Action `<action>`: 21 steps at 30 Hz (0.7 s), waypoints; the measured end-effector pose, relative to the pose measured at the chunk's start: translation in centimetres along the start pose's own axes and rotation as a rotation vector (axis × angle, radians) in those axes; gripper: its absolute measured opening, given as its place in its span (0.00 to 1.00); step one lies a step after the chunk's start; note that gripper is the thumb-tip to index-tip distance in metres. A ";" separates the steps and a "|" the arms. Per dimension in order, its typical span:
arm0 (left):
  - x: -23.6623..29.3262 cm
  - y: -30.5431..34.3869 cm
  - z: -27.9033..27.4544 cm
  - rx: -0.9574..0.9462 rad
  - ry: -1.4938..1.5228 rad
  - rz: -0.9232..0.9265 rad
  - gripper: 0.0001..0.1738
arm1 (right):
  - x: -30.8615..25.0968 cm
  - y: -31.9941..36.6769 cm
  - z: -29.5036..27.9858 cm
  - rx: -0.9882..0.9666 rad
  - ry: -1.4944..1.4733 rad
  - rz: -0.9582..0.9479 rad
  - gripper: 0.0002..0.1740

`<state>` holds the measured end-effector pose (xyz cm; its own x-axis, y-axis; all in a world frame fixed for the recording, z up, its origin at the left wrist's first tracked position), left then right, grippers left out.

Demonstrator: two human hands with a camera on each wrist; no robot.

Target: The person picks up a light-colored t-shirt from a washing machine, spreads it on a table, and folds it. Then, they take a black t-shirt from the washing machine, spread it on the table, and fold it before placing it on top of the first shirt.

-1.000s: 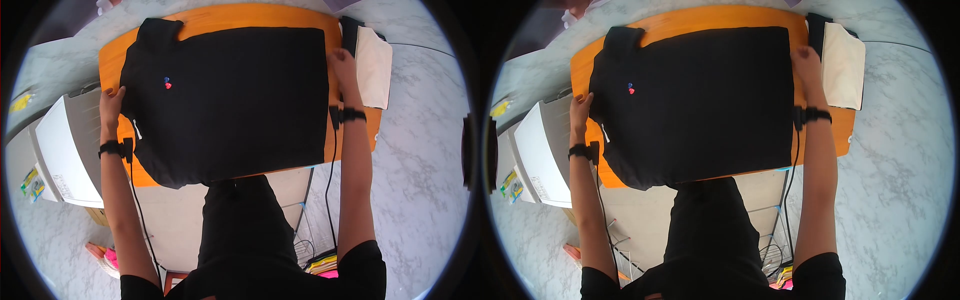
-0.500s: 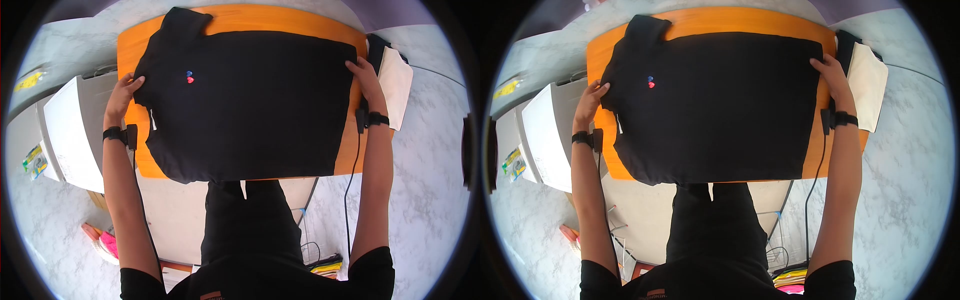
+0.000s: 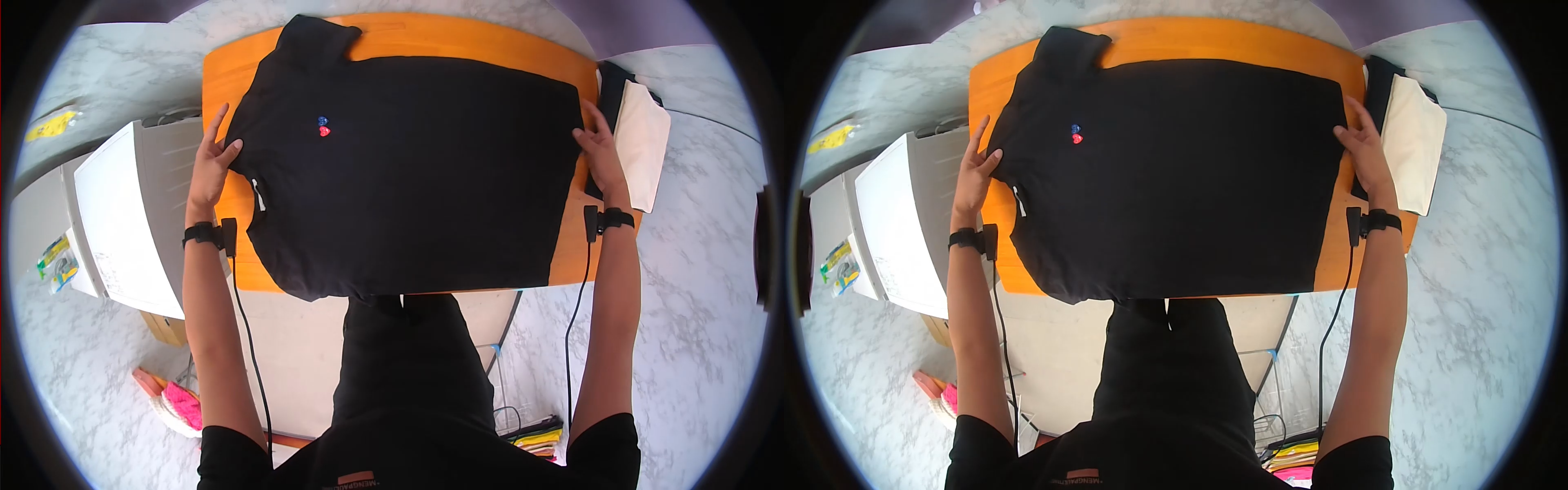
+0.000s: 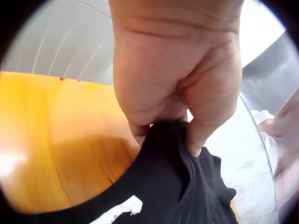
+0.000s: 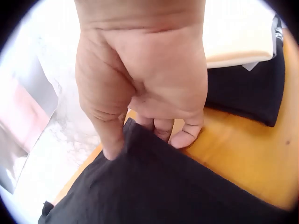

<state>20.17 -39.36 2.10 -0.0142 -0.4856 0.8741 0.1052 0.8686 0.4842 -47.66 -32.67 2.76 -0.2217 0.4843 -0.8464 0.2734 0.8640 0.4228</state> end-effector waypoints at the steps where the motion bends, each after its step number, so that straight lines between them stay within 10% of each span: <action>1: 0.1 0.0 0.2 -0.030 -0.037 0.007 0.31 | 0.3 -0.1 -0.8 0.008 0.004 -0.001 0.29; 3: -0.1 -0.5 -0.2 -0.070 -0.108 0.027 0.29 | 1.3 -0.8 -2.3 -0.225 0.523 0.066 0.26; 21: -0.1 -1.0 -2.1 -0.053 -0.341 0.062 0.23 | 2.3 1.0 -3.7 -0.033 0.322 0.002 0.19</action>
<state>22.14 -40.35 1.43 -0.3368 -0.3629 0.8689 0.1678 0.8849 0.4346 -51.36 -30.19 2.49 -0.5075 0.5003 -0.7015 0.2449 0.8643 0.4392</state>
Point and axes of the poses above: each hand's wrist, its own y-axis away from the middle knuckle, its own z-axis out of the palm, x = y × z, the point moved 1 cm from there along -y, towards the middle knuckle, and after that the axes turned 9 degrees about y, right-handed, at the moved point
